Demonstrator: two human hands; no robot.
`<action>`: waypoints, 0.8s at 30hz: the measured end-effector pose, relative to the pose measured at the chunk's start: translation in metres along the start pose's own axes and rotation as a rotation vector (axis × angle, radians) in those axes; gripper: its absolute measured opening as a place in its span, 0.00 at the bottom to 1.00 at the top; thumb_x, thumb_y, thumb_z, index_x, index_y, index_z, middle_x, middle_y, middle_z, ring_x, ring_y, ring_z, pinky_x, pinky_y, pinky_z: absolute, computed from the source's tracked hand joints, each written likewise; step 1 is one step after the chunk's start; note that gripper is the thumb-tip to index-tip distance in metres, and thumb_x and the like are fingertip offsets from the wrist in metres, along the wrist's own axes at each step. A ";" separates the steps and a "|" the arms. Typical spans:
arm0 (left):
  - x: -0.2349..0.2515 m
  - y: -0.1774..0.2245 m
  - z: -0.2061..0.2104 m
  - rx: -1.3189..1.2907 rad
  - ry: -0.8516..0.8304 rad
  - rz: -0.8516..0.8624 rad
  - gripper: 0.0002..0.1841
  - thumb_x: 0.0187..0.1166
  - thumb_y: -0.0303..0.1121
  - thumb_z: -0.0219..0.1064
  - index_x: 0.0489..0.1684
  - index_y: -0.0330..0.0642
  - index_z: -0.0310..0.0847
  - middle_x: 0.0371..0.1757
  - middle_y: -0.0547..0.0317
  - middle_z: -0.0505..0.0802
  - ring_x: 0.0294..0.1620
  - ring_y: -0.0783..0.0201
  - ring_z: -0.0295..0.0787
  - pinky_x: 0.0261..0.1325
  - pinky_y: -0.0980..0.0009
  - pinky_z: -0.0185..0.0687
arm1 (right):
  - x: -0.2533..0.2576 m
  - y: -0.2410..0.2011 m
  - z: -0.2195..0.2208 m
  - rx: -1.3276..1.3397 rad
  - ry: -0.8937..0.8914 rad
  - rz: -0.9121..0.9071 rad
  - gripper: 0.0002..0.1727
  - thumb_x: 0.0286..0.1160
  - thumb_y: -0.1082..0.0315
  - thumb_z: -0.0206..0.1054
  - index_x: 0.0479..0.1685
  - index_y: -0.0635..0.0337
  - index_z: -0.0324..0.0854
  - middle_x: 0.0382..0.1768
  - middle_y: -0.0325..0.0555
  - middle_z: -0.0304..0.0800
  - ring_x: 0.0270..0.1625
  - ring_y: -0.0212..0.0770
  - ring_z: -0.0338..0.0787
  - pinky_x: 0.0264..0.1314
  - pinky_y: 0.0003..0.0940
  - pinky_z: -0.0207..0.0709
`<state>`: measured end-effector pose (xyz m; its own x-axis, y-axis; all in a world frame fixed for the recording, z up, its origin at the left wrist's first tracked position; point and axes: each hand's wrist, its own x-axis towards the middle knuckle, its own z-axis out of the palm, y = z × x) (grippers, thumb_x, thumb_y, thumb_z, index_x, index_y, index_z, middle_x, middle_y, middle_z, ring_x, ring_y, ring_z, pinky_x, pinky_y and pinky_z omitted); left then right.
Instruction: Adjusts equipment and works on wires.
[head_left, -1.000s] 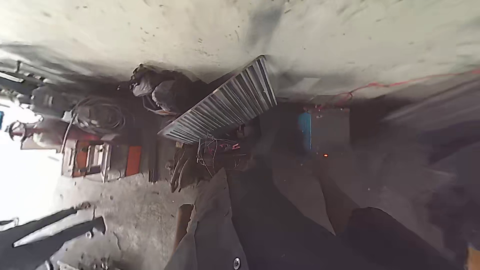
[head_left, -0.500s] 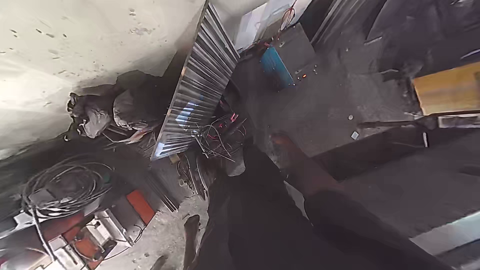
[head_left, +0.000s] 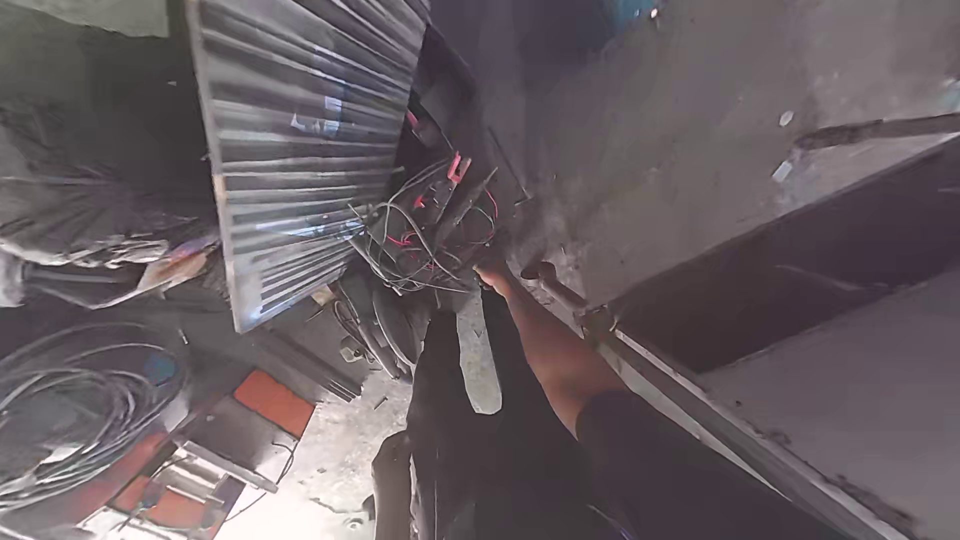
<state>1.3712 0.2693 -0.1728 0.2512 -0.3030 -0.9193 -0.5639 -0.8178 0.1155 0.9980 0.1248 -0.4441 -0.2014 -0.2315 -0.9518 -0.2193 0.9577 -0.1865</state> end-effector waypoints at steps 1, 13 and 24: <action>0.006 0.015 0.005 0.010 -0.012 0.029 0.13 0.86 0.36 0.65 0.56 0.38 0.89 0.47 0.51 0.96 0.43 0.59 0.94 0.48 0.56 0.92 | 0.010 0.012 0.004 -0.030 0.033 0.012 0.21 0.84 0.54 0.64 0.64 0.61 0.84 0.51 0.60 0.91 0.46 0.54 0.92 0.51 0.57 0.85; 0.125 0.111 0.086 0.439 -0.218 0.540 0.12 0.84 0.37 0.67 0.57 0.41 0.89 0.53 0.52 0.94 0.52 0.60 0.93 0.63 0.54 0.88 | -0.005 0.084 0.031 0.159 0.001 -0.180 0.21 0.83 0.61 0.67 0.70 0.61 0.81 0.61 0.59 0.90 0.63 0.54 0.89 0.70 0.58 0.80; 0.236 0.182 0.144 0.643 0.039 0.658 0.29 0.77 0.47 0.74 0.75 0.43 0.77 0.72 0.43 0.84 0.74 0.46 0.80 0.76 0.43 0.76 | 0.033 0.083 0.141 -0.305 -0.025 -0.310 0.46 0.63 0.49 0.77 0.88 0.48 0.66 0.78 0.56 0.77 0.78 0.60 0.78 0.71 0.69 0.75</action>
<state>1.2144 0.1195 -0.4231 -0.2550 -0.6366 -0.7278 -0.9284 -0.0492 0.3683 1.1083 0.2205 -0.5250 -0.0588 -0.4923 -0.8684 -0.5387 0.7480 -0.3876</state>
